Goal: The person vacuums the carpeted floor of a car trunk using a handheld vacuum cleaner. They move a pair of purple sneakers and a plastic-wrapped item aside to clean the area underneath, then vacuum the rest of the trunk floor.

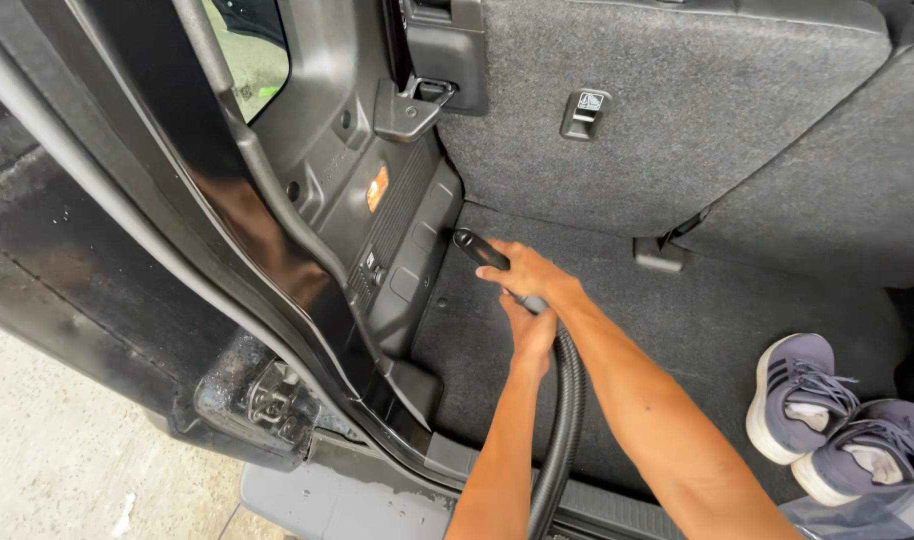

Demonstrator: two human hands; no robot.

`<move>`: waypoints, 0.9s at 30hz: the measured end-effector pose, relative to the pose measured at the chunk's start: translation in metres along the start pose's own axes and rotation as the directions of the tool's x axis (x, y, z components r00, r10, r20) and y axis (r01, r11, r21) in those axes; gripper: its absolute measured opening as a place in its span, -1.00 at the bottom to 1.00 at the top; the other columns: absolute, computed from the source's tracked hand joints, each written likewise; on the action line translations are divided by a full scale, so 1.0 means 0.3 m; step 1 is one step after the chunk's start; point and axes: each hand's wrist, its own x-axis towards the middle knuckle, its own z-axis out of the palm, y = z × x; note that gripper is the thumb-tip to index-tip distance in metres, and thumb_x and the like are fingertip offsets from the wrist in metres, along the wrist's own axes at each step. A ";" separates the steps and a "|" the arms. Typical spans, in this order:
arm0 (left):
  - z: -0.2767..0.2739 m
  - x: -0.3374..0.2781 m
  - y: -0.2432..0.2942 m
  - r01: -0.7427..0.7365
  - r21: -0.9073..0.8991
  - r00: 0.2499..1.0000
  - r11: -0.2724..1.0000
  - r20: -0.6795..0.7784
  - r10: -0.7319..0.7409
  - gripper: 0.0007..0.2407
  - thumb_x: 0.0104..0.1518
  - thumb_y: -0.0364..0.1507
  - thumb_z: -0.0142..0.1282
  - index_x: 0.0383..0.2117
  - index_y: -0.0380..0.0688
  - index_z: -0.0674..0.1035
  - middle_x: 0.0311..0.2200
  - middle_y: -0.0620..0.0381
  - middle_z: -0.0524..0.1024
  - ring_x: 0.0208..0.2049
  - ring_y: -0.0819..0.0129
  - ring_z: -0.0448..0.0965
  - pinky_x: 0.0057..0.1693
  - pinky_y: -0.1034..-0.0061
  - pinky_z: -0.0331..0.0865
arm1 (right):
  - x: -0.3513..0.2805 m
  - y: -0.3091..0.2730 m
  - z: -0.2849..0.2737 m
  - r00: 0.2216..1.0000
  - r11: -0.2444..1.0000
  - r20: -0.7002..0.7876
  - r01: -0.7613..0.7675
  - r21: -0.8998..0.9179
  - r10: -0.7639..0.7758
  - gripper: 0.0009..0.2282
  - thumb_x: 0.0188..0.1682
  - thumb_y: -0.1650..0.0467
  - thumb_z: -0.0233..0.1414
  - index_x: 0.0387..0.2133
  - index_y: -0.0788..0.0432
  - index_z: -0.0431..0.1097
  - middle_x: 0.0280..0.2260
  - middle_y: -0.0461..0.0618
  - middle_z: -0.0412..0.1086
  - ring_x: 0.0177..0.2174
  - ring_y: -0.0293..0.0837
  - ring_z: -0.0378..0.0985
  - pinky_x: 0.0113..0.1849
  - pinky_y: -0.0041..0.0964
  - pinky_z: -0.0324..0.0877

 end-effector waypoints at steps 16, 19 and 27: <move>0.177 -0.201 0.020 -0.152 -0.156 0.970 0.976 -0.213 0.117 -0.05 0.07 -0.17 0.29 0.32 -0.23 -0.30 0.36 -0.38 -0.12 0.38 -0.16 0.00 0.37 -0.05 0.04 | -0.110 -0.080 -0.129 0.931 0.994 0.353 0.107 -0.020 -0.093 -0.44 -0.15 0.16 0.18 0.16 -0.01 0.34 -0.30 0.14 0.52 -0.51 -0.10 0.59 -0.53 -0.28 0.52; 0.180 -0.306 0.034 -0.119 -0.089 0.967 0.989 -0.238 0.095 -0.22 0.16 -0.28 0.20 0.28 -0.27 -0.19 0.30 -0.52 -0.03 0.32 -0.33 0.07 0.33 -0.15 0.10 | -0.258 -0.089 -0.147 0.925 0.996 0.374 0.040 0.077 -0.066 -0.49 -0.15 0.17 0.17 0.12 -0.05 0.39 -0.61 0.08 0.45 -0.65 -0.12 0.54 -0.58 -0.30 0.49; 0.053 -0.414 -0.024 0.028 0.093 0.980 0.995 0.195 -0.046 -0.33 -0.08 -0.24 0.35 0.07 -0.22 0.17 -0.19 -0.11 0.46 -0.14 0.16 0.53 -0.06 0.19 0.41 | -0.404 0.133 -0.076 0.922 0.797 -0.066 -0.290 0.530 0.380 -0.59 -0.07 0.17 0.16 -0.06 0.20 0.47 -0.62 0.21 0.42 -0.65 -0.07 0.54 -0.59 -0.23 0.52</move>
